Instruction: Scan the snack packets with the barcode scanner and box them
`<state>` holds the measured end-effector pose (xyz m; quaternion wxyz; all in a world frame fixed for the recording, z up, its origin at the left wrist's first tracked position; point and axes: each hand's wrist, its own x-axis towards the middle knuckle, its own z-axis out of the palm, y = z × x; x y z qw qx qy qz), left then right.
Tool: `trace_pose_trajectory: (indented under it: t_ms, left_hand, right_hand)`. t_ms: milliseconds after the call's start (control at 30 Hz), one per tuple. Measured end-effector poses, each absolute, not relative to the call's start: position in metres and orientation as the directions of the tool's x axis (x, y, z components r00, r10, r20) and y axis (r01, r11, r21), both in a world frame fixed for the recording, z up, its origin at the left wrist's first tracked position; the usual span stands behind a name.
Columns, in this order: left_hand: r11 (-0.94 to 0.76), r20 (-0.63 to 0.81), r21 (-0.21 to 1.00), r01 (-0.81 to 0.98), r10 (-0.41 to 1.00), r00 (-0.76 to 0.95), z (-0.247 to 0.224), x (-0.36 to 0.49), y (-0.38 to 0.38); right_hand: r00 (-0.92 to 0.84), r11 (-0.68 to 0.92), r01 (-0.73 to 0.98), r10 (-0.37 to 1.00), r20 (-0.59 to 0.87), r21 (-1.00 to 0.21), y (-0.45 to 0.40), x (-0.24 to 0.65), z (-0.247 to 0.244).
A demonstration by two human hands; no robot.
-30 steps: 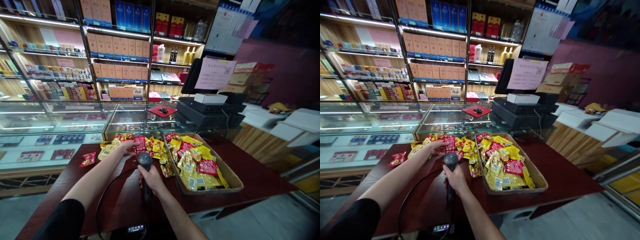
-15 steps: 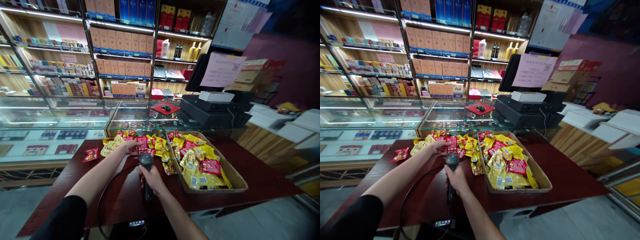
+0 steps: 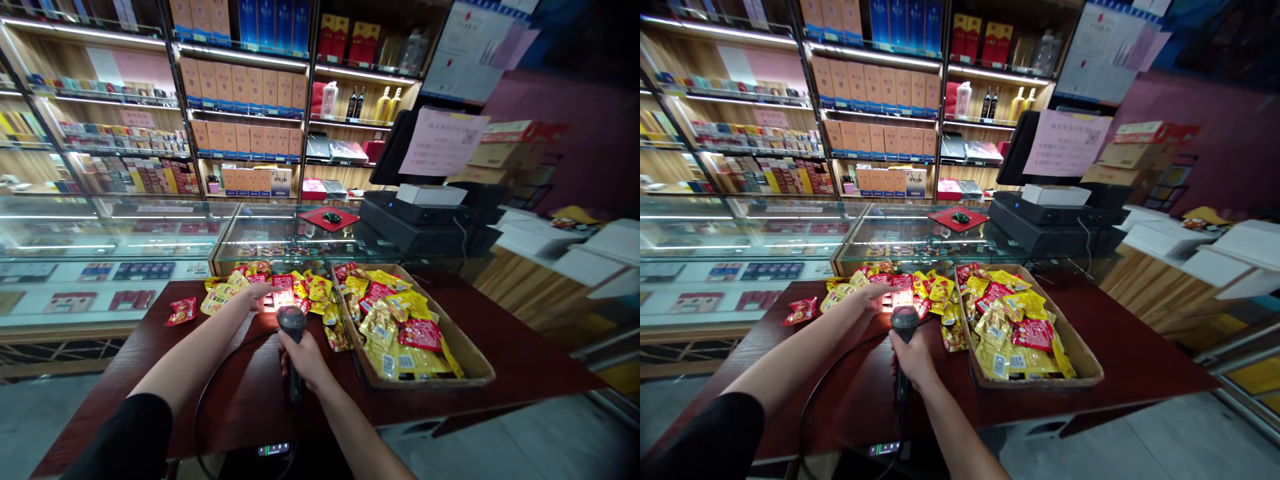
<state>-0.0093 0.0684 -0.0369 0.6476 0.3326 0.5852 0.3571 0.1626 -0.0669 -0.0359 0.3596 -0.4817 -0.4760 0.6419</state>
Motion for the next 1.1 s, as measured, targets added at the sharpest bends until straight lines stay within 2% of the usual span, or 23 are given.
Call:
trace_pose_trajectory:
  t_ms: [133, 300, 467, 600, 700, 900, 1100]
  left_hand:
    - [0.57, -0.563, 0.812, -0.128, 0.822, 0.086, -0.028, -0.008, 0.061]
    - [0.589, -0.58, 0.795, -0.145, 0.808, 0.105, -0.018, -0.007, 0.054]
    - [0.603, -0.577, 0.783, -0.149, 0.795, 0.188, -0.001, 0.004, 0.044]
    - [0.566, -0.504, 0.811, -0.151, 0.806, 0.31, 0.017, 0.023, 0.041]
    - [0.543, -0.468, 0.83, -0.125, 0.801, 0.374, 0.035, 0.05, 0.043]
    - [0.494, -0.415, 0.863, -0.103, 0.811, 0.413, 0.064, 0.144, 0.064]
    - [0.407, -0.31, 0.908, -0.102, 0.814, 0.491, 0.069, 0.238, 0.098]
  right_hand:
    - [-0.245, -0.273, -0.093, 0.939, -0.243, -0.958, -0.061, 0.166, -0.029]
    - [0.004, -0.117, -0.175, 0.993, -0.12, -0.977, -0.039, 0.178, -0.017]
    - [0.036, -0.203, -0.336, 0.973, -0.228, -0.92, -0.019, 0.19, -0.001]
    - [0.019, -0.235, -0.466, 0.961, -0.275, -0.853, -0.013, 0.204, 0.016]
    - [0.064, -0.225, -0.501, 0.953, -0.295, -0.836, -0.013, 0.223, 0.03]
    - [0.198, -0.061, -0.572, 0.957, -0.21, -0.818, -0.01, 0.292, 0.058]
    - [0.363, 0.075, -0.514, 0.922, -0.138, -0.855, 0.009, 0.366, 0.069]
